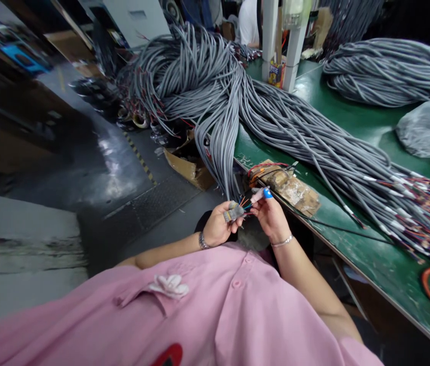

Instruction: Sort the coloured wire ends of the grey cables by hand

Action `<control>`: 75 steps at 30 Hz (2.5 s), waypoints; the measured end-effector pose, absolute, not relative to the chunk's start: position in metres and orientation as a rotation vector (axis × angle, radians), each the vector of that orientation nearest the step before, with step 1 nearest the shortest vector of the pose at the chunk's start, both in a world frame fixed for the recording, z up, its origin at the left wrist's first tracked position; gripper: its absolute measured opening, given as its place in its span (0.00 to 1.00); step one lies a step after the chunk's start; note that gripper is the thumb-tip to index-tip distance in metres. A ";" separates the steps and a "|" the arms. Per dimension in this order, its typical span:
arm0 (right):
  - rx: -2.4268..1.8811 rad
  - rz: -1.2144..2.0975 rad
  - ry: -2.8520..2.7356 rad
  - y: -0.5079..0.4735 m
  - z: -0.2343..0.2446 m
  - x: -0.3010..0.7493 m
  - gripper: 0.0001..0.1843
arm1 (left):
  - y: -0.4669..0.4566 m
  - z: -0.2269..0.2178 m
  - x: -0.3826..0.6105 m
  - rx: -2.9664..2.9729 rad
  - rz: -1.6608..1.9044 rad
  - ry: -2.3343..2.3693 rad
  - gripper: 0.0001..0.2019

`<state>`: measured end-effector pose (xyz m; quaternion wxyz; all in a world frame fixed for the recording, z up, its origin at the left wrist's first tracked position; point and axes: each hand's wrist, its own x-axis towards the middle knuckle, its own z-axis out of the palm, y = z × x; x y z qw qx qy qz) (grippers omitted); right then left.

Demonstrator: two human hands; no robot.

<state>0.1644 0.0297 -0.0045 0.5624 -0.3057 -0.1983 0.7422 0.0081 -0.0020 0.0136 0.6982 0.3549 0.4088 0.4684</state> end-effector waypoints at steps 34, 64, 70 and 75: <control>-0.748 1.640 -0.359 0.037 -0.010 0.152 0.18 | 0.004 0.007 0.016 0.771 1.059 0.937 0.12; -0.742 1.716 -0.370 0.033 -0.012 0.155 0.24 | 0.000 0.009 0.015 0.775 1.051 0.942 0.13; -0.738 1.740 -0.407 0.031 -0.007 0.160 0.21 | -0.004 0.014 0.012 0.791 1.087 0.944 0.14; -0.757 1.681 -0.484 0.028 0.000 0.159 0.18 | 0.000 0.017 0.013 0.838 1.187 0.943 0.15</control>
